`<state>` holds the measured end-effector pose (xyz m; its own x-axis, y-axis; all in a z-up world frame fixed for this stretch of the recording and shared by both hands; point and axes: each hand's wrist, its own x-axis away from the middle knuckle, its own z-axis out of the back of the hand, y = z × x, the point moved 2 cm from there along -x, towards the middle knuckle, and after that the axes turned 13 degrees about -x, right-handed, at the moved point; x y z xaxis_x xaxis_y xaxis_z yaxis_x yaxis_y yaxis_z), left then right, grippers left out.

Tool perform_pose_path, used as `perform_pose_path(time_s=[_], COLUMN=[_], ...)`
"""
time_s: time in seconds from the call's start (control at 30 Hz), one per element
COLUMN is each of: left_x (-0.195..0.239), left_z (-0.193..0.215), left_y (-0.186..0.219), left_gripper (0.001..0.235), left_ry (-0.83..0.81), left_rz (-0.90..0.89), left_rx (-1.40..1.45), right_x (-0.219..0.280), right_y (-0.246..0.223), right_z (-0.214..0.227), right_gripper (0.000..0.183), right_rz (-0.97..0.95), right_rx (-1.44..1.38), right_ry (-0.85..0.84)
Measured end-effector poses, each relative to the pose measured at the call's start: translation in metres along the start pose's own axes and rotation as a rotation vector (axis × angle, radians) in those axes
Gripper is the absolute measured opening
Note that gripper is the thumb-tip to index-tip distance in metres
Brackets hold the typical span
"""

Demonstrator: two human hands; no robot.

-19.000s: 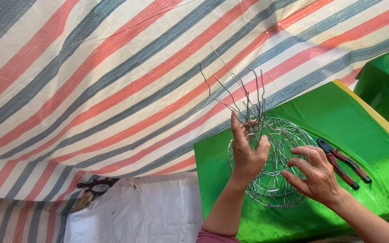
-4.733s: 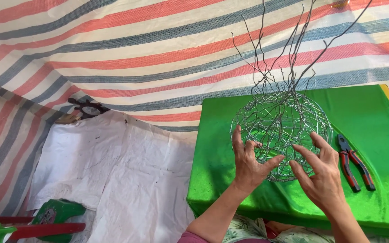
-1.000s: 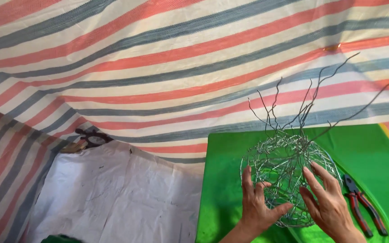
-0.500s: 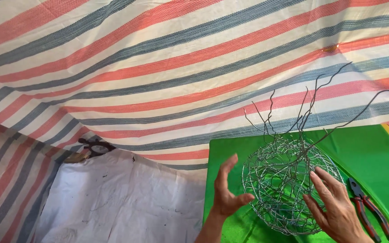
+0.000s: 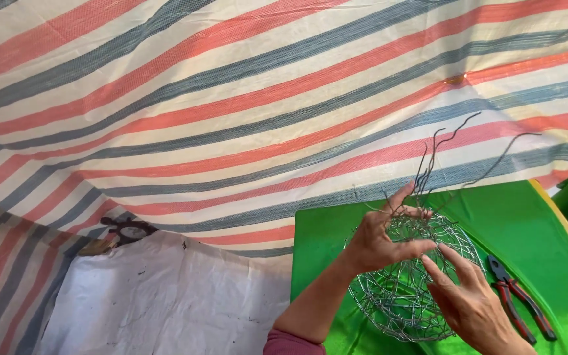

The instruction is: Manually shaping and assembling a structural wire reinforcement cage by bending and twisting metal wires.

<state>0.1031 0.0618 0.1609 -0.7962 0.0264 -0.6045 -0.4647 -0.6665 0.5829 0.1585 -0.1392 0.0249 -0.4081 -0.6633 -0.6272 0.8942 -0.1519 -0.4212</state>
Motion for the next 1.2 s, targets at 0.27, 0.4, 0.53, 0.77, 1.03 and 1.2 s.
perform_pose_path(time_s=[0.27, 0.4, 0.53, 0.77, 1.03, 1.2], left_x=[-0.007, -0.022, -0.049, -0.086, -0.118, -0.125], left_z=[-0.005, 0.002, 0.038, 0.035, 0.037, 0.037], left_y=[-0.009, -0.026, -0.017, -0.075, -0.074, 0.0], left_gripper=[0.014, 0.018, 0.047, 0.043, 0.042, 0.031], left_ry=[-0.027, 0.099, 0.076, 0.346, 0.272, -0.278], left_rz=[0.073, 0.141, 0.502, 0.482, 0.671, 0.832], left_rx=[-0.018, -0.103, -0.138, 0.099, 0.182, -0.216], right_x=[0.001, -0.011, -0.012, 0.004, 0.026, 0.039], right_y=[0.008, 0.002, 0.009, 0.035, 0.064, 0.08], right_z=[-0.008, 0.018, 0.046, 0.059, 0.064, 0.06], right_gripper=[0.075, 0.086, 0.082, 0.075, 0.074, 0.077], right_rz=[0.001, -0.023, -0.033, -0.145, -0.322, -0.377], right_rx=[-0.031, -0.065, -0.098, -0.023, 0.036, 0.091], right_ry=[0.001, 0.065, 0.127, 0.12, 0.02, -0.011])
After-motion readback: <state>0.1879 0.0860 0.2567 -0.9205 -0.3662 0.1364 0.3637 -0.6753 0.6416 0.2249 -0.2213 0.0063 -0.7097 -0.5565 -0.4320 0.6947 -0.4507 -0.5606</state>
